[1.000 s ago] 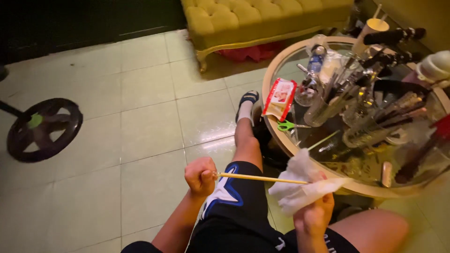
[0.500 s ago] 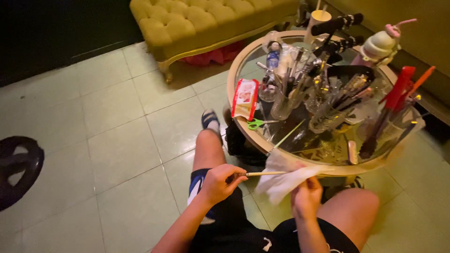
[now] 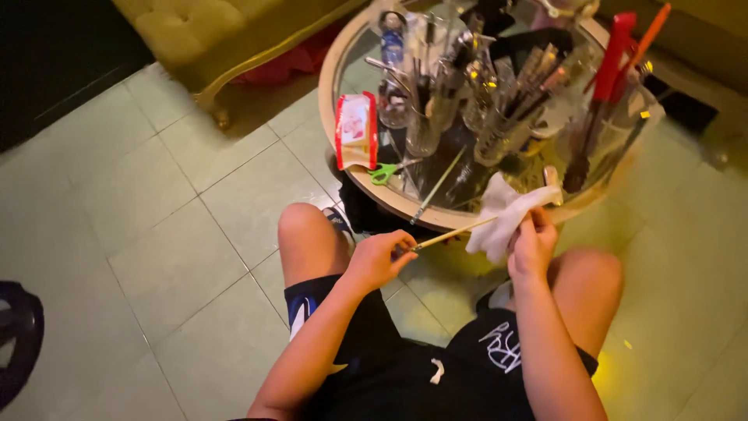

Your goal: The recorder is wiping individual reusable straws or stirrers with a tissue.

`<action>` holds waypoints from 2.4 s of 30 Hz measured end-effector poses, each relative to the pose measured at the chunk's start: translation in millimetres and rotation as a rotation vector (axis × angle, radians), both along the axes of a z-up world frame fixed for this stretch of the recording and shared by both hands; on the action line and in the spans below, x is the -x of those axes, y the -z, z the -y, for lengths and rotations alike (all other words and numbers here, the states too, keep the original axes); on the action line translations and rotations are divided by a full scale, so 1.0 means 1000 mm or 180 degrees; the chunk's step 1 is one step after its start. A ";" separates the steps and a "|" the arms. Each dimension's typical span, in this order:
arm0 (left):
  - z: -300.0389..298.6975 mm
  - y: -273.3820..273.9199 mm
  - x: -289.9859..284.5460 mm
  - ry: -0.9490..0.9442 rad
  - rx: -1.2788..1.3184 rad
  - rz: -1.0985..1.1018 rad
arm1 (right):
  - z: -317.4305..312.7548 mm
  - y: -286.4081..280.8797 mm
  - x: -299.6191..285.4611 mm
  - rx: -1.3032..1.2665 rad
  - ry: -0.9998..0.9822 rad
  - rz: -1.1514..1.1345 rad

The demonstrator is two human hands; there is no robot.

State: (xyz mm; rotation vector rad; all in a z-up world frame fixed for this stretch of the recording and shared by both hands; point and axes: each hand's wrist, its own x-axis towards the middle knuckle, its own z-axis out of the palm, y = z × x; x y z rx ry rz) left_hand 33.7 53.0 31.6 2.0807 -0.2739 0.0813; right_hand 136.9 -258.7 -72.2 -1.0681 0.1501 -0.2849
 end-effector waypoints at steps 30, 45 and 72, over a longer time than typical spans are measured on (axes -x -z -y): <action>0.023 0.025 0.005 0.0255 -0.0501 -0.0458 | -0.004 -0.018 0.034 0.0519 0.0227 -0.0153; 0.026 0.022 0.008 0.0148 -0.0408 -0.0017 | -0.047 0.003 0.053 0.2209 -0.1335 -0.0197; 0.028 0.026 0.007 0.0286 -0.0526 -0.0116 | -0.025 -0.009 0.045 0.1669 -0.1403 -0.0005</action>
